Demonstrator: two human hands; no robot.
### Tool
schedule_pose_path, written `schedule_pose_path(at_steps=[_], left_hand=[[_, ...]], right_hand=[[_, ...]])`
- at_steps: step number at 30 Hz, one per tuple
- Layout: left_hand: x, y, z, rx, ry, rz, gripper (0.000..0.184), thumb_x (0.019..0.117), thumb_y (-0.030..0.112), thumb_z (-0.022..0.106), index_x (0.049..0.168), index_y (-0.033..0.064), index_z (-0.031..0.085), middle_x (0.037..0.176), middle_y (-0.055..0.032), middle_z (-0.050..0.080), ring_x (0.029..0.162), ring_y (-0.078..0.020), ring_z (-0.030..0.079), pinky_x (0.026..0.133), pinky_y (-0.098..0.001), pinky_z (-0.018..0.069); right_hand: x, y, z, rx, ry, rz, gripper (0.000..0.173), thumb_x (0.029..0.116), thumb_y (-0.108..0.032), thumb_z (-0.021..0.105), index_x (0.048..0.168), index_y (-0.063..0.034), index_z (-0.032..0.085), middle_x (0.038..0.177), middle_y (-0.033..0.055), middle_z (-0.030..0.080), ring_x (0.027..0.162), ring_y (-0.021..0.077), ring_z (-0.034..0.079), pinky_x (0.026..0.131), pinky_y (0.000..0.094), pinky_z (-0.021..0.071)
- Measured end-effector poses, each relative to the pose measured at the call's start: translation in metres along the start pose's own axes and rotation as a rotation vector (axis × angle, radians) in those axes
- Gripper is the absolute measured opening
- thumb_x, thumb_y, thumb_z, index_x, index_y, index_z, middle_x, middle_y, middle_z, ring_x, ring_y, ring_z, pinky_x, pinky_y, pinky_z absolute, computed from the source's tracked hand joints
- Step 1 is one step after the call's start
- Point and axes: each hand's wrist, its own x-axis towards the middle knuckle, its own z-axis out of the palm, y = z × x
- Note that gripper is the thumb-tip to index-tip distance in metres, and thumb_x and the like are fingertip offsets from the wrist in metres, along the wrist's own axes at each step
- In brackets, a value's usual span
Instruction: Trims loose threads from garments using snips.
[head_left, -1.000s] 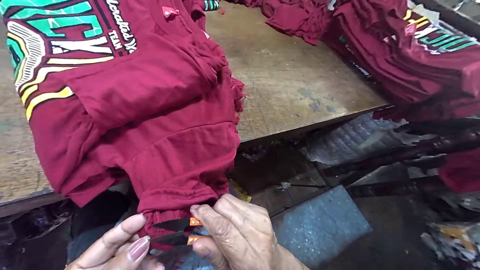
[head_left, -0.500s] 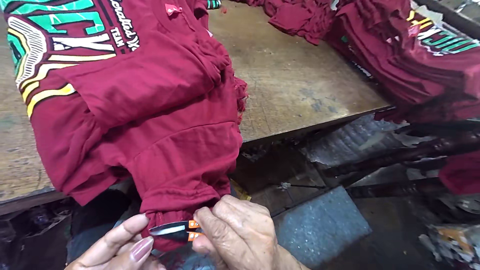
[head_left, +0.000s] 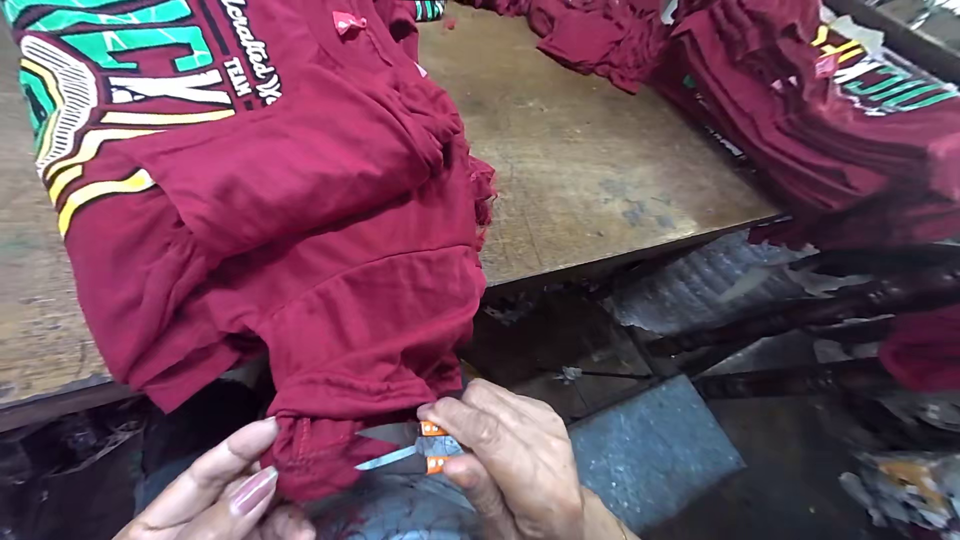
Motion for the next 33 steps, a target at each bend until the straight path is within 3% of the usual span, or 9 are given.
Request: schedule_pose_path(at_steps=[4, 8, 16, 18, 20, 22, 27, 29, 33], left_hand=[[0.002, 0.0, -0.002, 0.047, -0.014, 0.02, 0.031, 0.0977, -0.002, 0.054, 0.127, -0.0046, 0.061, 0.112, -0.0143, 0.073, 0.087, -0.0163, 0.073, 0.07, -0.0285, 0.0616], [0.004, 0.0, -0.002, 0.171, 0.013, 0.038, 0.037, 0.0912, -0.006, 0.064, 0.128, -0.0048, 0.061, 0.113, -0.0145, 0.072, 0.08, -0.0146, 0.073, 0.059, -0.0257, 0.0604], [0.008, -0.002, 0.001, 0.202, 0.034, 0.061, 0.04, 0.0915, -0.012, 0.06, 0.127, 0.0017, 0.046, 0.115, -0.0142, 0.071, 0.08, -0.0185, 0.074, 0.058, -0.0284, 0.0619], [0.008, -0.003, 0.001, 0.168, 0.011, 0.091, 0.041, 0.0919, -0.013, 0.061, 0.127, 0.0038, 0.047, 0.113, -0.0151, 0.071, 0.08, -0.0214, 0.075, 0.06, -0.0318, 0.0638], [0.006, -0.004, 0.002, 0.156, -0.027, 0.109, 0.034, 0.0937, -0.011, 0.06, 0.124, 0.0028, 0.053, 0.114, -0.0146, 0.071, 0.081, -0.0209, 0.075, 0.062, -0.0322, 0.0643], [0.004, -0.003, 0.002, 0.153, -0.061, 0.098, 0.027, 0.0953, -0.008, 0.06, 0.122, -0.0014, 0.061, 0.112, -0.0139, 0.072, 0.082, -0.0198, 0.074, 0.065, -0.0321, 0.0642], [0.005, 0.001, 0.004, 0.258, -0.165, 0.131, 0.043, 0.0897, -0.007, 0.06, 0.132, -0.0054, 0.056, 0.118, -0.0132, 0.071, 0.094, -0.0244, 0.074, 0.079, -0.0409, 0.0635], [0.011, 0.003, 0.0, 0.523, -0.189, 0.333, 0.055, 0.0853, -0.003, 0.07, 0.136, -0.0066, 0.051, 0.134, -0.012, 0.061, 0.109, -0.024, 0.069, 0.087, -0.0414, 0.063], [0.034, 0.016, 0.002, 1.107, -0.201, 0.744, 0.079, 0.0789, 0.024, 0.082, 0.144, -0.0017, 0.046, 0.154, -0.0229, 0.04, 0.14, -0.0337, 0.044, 0.109, -0.0463, 0.048]], right_hand=[[0.005, -0.004, 0.002, 0.233, -0.018, 0.125, 0.045, 0.1111, -0.034, 0.043, 0.105, 0.0011, 0.071, 0.088, 0.0083, 0.07, 0.082, 0.0115, 0.067, 0.074, 0.0262, 0.0569], [0.002, -0.002, 0.015, 0.265, -0.018, 0.106, 0.043, 0.1104, -0.033, 0.046, 0.106, 0.0018, 0.072, 0.088, 0.0063, 0.068, 0.082, 0.0087, 0.064, 0.072, 0.0236, 0.0549], [-0.002, 0.002, 0.015, 0.305, -0.062, 0.134, 0.041, 0.1108, -0.025, 0.043, 0.104, 0.0028, 0.072, 0.087, 0.0066, 0.07, 0.081, 0.0093, 0.065, 0.072, 0.0248, 0.0555], [-0.004, 0.002, 0.015, 0.316, -0.061, 0.127, 0.043, 0.108, -0.034, 0.051, 0.106, 0.0033, 0.072, 0.089, 0.0072, 0.07, 0.082, 0.0087, 0.065, 0.072, 0.024, 0.0559], [-0.005, 0.0, 0.015, 0.275, -0.044, 0.109, 0.052, 0.0962, -0.048, 0.07, 0.108, 0.0026, 0.071, 0.091, 0.007, 0.072, 0.082, 0.0083, 0.066, 0.071, 0.0231, 0.056], [-0.003, -0.004, 0.02, 0.192, -0.03, 0.083, 0.05, 0.0871, -0.046, 0.08, 0.106, 0.0001, 0.072, 0.087, 0.0061, 0.072, 0.079, 0.0092, 0.066, 0.069, 0.0241, 0.0557], [0.011, -0.005, 0.029, 0.248, 0.081, 0.038, 0.012, 0.091, -0.006, 0.068, 0.098, 0.0017, 0.073, 0.083, 0.0074, 0.071, 0.076, 0.0109, 0.067, 0.068, 0.025, 0.0576], [0.018, -0.002, 0.019, 0.364, 0.062, 0.034, 0.013, 0.0939, -0.005, 0.065, 0.099, 0.0046, 0.073, 0.085, 0.0087, 0.071, 0.079, 0.0096, 0.067, 0.071, 0.0229, 0.0583], [0.029, 0.006, 0.002, 0.445, -0.073, -0.016, 0.016, 0.0963, -0.007, 0.064, 0.099, 0.0061, 0.072, 0.084, 0.0097, 0.071, 0.078, 0.0099, 0.067, 0.071, 0.0231, 0.0574]])
